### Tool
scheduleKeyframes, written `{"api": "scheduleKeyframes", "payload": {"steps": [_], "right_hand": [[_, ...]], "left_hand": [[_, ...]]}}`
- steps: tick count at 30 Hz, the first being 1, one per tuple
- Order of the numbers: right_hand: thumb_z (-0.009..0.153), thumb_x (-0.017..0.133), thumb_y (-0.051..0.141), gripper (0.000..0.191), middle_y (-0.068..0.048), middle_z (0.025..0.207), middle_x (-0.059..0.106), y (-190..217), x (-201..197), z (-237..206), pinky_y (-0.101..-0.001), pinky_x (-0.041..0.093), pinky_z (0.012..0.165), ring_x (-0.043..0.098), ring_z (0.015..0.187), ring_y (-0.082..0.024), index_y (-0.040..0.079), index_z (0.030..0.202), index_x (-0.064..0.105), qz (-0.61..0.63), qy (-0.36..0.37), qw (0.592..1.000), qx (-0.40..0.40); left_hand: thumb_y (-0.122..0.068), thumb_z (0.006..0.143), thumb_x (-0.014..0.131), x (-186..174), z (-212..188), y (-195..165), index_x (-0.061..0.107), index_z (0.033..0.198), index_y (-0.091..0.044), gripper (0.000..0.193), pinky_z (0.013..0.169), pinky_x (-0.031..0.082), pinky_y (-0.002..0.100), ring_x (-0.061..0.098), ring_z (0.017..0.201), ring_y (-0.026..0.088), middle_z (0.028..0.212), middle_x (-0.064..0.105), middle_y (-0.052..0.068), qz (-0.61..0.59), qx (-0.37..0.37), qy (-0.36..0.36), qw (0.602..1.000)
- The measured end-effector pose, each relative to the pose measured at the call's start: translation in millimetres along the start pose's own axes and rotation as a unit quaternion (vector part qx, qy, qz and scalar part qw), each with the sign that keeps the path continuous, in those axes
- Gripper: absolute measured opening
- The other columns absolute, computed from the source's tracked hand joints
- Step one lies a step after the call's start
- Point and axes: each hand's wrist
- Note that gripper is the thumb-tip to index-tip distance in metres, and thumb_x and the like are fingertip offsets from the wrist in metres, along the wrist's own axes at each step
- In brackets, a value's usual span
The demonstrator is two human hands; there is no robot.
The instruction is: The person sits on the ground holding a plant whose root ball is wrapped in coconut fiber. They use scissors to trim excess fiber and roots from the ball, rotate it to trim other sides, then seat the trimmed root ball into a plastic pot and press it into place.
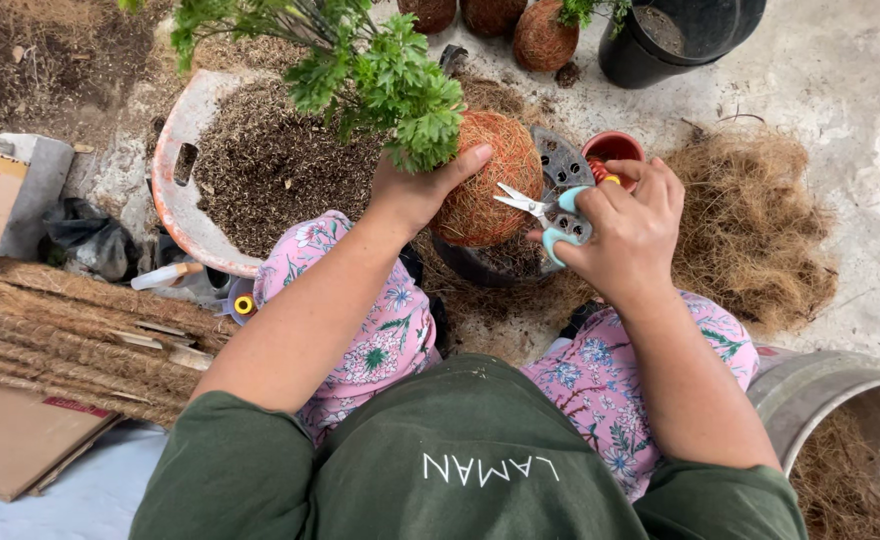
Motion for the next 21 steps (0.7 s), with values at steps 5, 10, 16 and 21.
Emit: {"api": "scheduleKeyframes", "payload": {"steps": [5,10,16,21], "right_hand": [[0.079,0.093,0.046,0.043,-0.007,0.097,0.067,-9.8,4.0,-4.2,-0.0539,0.043,0.115,0.065,0.112,-0.028,0.011,0.085,0.07,0.019,0.003,0.999,0.034],[0.073,0.094,0.051,0.053,-0.01,0.096,0.067,-5.6,-5.3,3.0,-0.0572,0.041,0.11,0.062,0.109,-0.035,0.006,0.091,0.072,0.038,0.004,0.999,0.03],[0.071,0.094,0.053,0.053,-0.007,0.09,0.065,2.7,2.1,3.2,-0.0592,0.042,0.109,0.064,0.109,-0.034,0.007,0.082,0.069,0.005,0.007,1.0,0.012],[0.084,0.095,0.048,0.046,-0.006,0.095,0.067,-11.6,10.0,-8.1,-0.0551,0.045,0.115,0.066,0.108,-0.027,0.009,0.082,0.071,0.037,-0.019,0.999,0.024]], "left_hand": [[-0.052,0.079,0.082,0.0,4.5,1.2,0.069,0.126,-0.011,0.064,0.102,0.055,0.035,0.071,0.116,0.021,0.125,0.074,0.009,-0.041,0.026,-0.017,0.999],[-0.05,0.078,0.084,0.0,6.5,3.4,0.068,0.13,-0.012,0.066,0.103,0.055,0.036,0.068,0.118,0.022,0.127,0.071,0.01,-0.078,0.038,-0.023,0.996],[-0.051,0.08,0.083,0.2,7.1,7.5,0.067,0.134,-0.015,0.067,0.108,0.049,0.039,0.062,0.126,0.025,0.137,0.064,0.011,-0.029,0.014,-0.008,0.999],[-0.041,0.084,0.086,-0.6,8.6,10.3,0.069,0.134,-0.011,0.061,0.109,0.05,0.042,0.061,0.126,0.027,0.137,0.063,0.014,-0.06,0.087,-0.021,0.994]]}}
Point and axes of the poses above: each hand's wrist, its own z-axis towards the middle knuckle, its own x-axis out of the palm, y = z × x
